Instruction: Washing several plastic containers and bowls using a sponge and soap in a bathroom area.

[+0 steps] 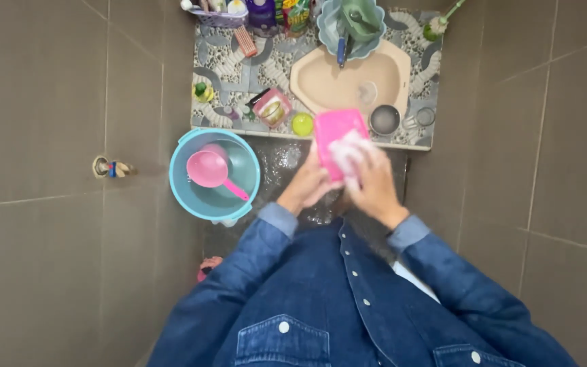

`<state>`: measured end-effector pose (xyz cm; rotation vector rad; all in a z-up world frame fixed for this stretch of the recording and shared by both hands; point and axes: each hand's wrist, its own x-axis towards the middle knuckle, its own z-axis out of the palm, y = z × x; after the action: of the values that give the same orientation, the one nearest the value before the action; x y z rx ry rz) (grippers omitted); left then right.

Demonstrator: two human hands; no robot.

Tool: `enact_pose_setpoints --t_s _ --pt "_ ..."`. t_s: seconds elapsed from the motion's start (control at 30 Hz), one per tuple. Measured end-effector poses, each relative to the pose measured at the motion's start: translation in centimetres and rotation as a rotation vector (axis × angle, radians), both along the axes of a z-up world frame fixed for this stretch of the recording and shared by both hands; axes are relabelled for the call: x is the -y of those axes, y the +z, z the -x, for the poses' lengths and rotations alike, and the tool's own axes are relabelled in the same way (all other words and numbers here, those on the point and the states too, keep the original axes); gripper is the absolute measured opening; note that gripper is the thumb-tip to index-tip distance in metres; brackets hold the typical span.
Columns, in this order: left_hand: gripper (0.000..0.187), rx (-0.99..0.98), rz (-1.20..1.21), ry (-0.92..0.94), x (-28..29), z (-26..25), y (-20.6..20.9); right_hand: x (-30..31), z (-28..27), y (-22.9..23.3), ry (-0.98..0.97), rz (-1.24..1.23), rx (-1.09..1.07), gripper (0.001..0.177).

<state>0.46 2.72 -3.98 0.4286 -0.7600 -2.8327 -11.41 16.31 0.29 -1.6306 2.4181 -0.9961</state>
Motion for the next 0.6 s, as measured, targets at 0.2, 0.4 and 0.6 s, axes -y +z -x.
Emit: enact_pose_setpoints --t_s 0.2,0.4,0.6 --pt "0.106 0.134 -0.096 -0.280 -3.0 -1.7 1.7 0.9 -0.1 -2.8 -0.202 -0.051 0.333 0.049" --pt "0.053 0.101 -0.316 0.214 -3.1 -0.3 -7.6 1.8 -7.3 -2.2 -0.104 0.021 0.216 0.045" --pt "0.071 0.244 -0.621 0.203 -2.0 -1.3 0.1 3.5 -6.0 3.0 -0.067 -0.025 0.156 0.047"
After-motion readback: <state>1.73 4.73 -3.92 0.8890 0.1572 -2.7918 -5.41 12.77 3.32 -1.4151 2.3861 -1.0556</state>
